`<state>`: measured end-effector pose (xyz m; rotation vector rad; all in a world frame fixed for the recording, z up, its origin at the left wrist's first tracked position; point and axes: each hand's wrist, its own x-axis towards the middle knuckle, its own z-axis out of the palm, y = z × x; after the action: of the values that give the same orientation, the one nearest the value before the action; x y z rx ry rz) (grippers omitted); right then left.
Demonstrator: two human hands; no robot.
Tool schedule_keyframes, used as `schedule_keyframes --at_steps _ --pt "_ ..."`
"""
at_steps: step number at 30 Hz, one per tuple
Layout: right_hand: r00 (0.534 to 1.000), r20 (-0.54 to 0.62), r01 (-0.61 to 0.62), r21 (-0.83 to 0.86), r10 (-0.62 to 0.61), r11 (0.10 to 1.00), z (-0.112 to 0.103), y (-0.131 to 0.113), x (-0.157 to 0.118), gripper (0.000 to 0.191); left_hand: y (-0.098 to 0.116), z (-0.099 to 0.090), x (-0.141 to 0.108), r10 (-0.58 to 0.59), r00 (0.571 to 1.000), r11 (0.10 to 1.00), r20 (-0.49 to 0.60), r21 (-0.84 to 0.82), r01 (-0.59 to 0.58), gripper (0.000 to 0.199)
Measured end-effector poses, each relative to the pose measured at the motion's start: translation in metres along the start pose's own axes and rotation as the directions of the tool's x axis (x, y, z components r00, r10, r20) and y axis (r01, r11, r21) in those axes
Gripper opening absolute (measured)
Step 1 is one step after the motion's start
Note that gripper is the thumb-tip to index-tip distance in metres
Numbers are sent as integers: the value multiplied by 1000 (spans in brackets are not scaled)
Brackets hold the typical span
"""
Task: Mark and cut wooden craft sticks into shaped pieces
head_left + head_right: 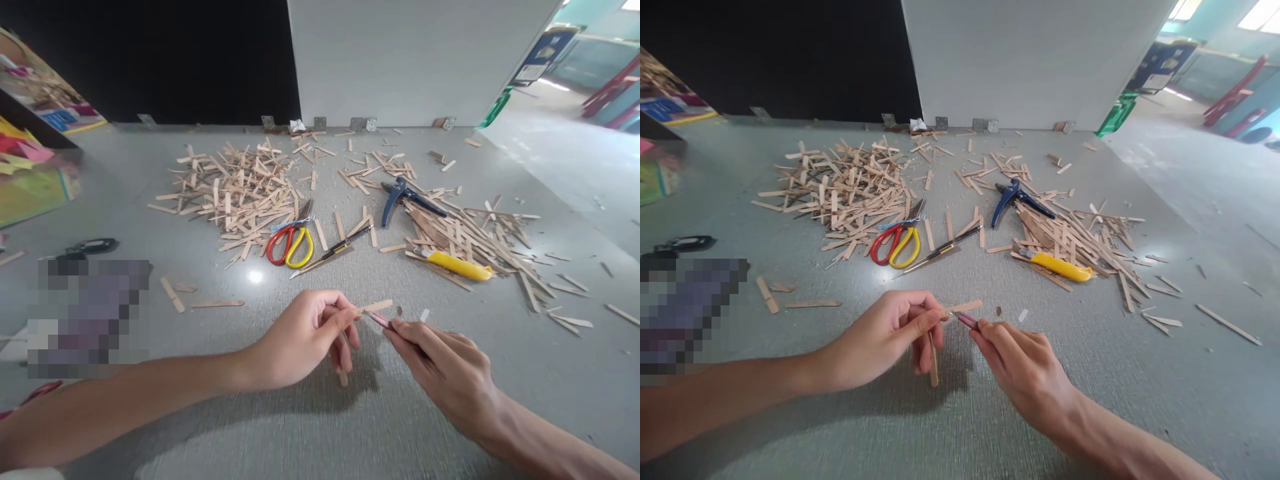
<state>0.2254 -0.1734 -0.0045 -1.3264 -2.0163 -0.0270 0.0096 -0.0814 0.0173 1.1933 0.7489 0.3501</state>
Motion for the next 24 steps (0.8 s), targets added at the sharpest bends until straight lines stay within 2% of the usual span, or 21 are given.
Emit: schedule_keyframes --at_steps 5,13,15,19,24 --pt "999 39 -14 -3 14 1000 -4 -3 0 27 1 1 0 -33 999 999 19 -8 33 48" --pt "995 0 -104 -20 104 994 -6 -4 7 17 -2 0 2 -11 1000 1000 10 -27 11 45" --pt "996 -14 -84 -22 84 996 -5 -5 8 15 -2 1 1 -3 1000 1000 1 -30 3 43" --pt "1000 -20 -3 -48 2 999 -5 -4 5 26 -2 5 -4 17 1000 1000 2 -11 -17 37" --pt "995 73 70 -78 -65 994 -6 -4 -6 41 -4 9 -9 43 999 998 19 35 -43 33"
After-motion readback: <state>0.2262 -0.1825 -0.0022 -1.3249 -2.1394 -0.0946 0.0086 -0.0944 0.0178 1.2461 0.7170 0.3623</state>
